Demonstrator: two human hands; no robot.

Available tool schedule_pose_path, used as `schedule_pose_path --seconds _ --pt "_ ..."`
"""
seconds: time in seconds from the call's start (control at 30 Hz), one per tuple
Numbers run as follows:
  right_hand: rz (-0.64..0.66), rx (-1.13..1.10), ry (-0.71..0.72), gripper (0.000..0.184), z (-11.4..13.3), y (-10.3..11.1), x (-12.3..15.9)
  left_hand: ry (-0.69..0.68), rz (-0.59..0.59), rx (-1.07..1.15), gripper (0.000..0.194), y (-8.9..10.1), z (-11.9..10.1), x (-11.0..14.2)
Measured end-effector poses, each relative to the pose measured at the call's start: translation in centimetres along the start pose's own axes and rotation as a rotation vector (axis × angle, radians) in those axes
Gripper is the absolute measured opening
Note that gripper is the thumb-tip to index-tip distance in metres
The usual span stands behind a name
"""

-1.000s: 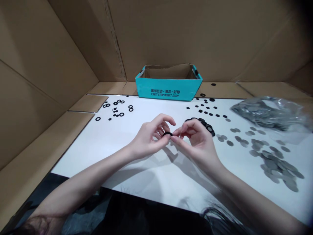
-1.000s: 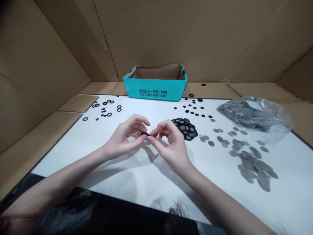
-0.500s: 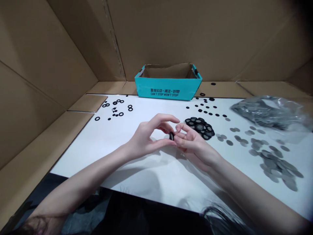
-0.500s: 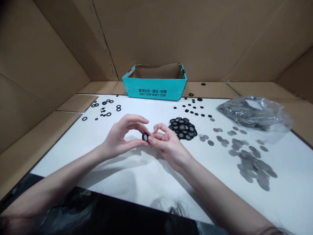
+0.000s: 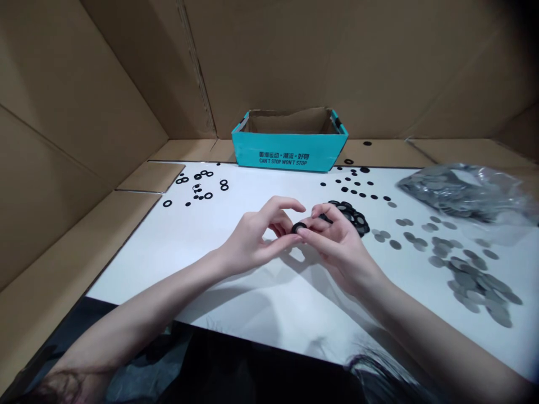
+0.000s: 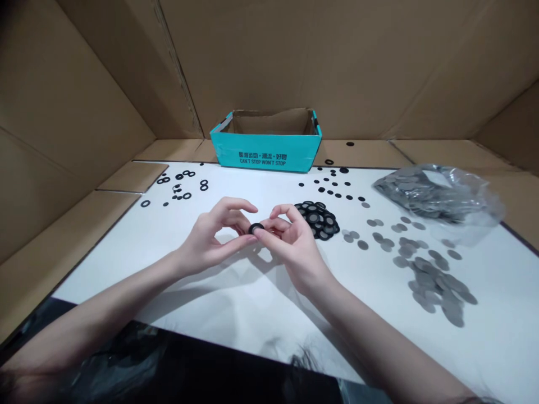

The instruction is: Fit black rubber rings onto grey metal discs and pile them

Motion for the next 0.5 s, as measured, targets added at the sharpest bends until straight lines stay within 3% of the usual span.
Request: schedule_pose_path --seconds 0.27,0.5 --pt "0.060 0.094 0.222 0.050 1.4 -0.6 0.2 0.097 0.106 0.225 0.037 -0.3 0.5 -0.4" --pt "0.169 0.192 0.256 0.041 1.8 -1.3 0.4 0.128 0.205 0.351 0.038 -0.1 0.8 -0.5"
Point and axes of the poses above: each hand's wrist, its own x-axis away from the middle knuckle, its own y-axis out of the back of the hand, z = x × y, the point moved 8 cm from there along -x, towards the middle knuckle, and after that the axes turned 9 degrees about z, right-handed, at the moved point
